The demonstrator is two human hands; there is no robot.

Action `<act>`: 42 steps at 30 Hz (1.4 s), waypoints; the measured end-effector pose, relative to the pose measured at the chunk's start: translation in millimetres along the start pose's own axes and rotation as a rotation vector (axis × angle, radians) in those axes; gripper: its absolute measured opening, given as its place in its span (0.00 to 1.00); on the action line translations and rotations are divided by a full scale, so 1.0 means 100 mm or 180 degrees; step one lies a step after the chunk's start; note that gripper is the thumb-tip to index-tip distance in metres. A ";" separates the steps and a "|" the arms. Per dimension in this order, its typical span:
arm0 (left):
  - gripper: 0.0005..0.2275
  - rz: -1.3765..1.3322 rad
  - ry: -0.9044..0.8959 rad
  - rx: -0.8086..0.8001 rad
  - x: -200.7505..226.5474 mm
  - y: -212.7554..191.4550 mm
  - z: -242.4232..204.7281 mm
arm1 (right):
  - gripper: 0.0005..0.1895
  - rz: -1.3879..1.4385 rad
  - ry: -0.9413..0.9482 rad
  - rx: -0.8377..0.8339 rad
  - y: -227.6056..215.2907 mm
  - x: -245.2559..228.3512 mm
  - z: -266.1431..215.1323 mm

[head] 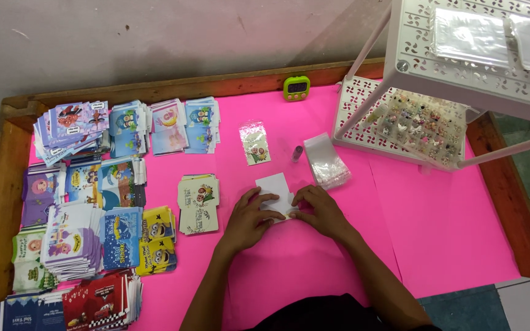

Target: Packaging small printed cards into individual plastic bags

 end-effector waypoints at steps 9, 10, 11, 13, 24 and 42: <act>0.10 -0.0048 -0.0079 -0.0056 0.00 0.02 0.01 | 0.17 -0.0103 -0.0042 0.0083 0.08 0.06 -0.01; 0.10 -0.0049 -0.0082 -0.0055 -0.03 0.03 0.01 | 0.17 -0.0101 -0.0042 0.0081 0.08 0.06 -0.01; 0.10 -0.0052 -0.0107 -0.0088 -0.05 0.05 0.02 | 0.18 -0.0108 -0.0035 0.0062 0.08 0.06 0.00; 0.10 -0.0050 -0.0126 -0.0125 -0.11 0.08 0.04 | 0.18 -0.0116 -0.0025 0.0050 0.06 0.06 0.00; 0.13 -0.0202 -0.0017 -0.0191 -0.16 0.10 0.04 | 0.15 0.0311 0.0301 -0.0431 -0.05 0.08 0.03; 0.16 -0.0187 0.0069 -0.0157 -0.26 0.15 0.05 | 0.17 0.0390 0.1232 -0.1862 0.37 -0.27 0.07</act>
Point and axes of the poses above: each hand's wrist, its own z-axis towards the middle knuckle, its own y-axis out of the palm, x = y × z, the point moved 6 cm from there along z, towards the middle knuckle, and after that the axes turned 4 degrees about -y, right-handed, at the moved point
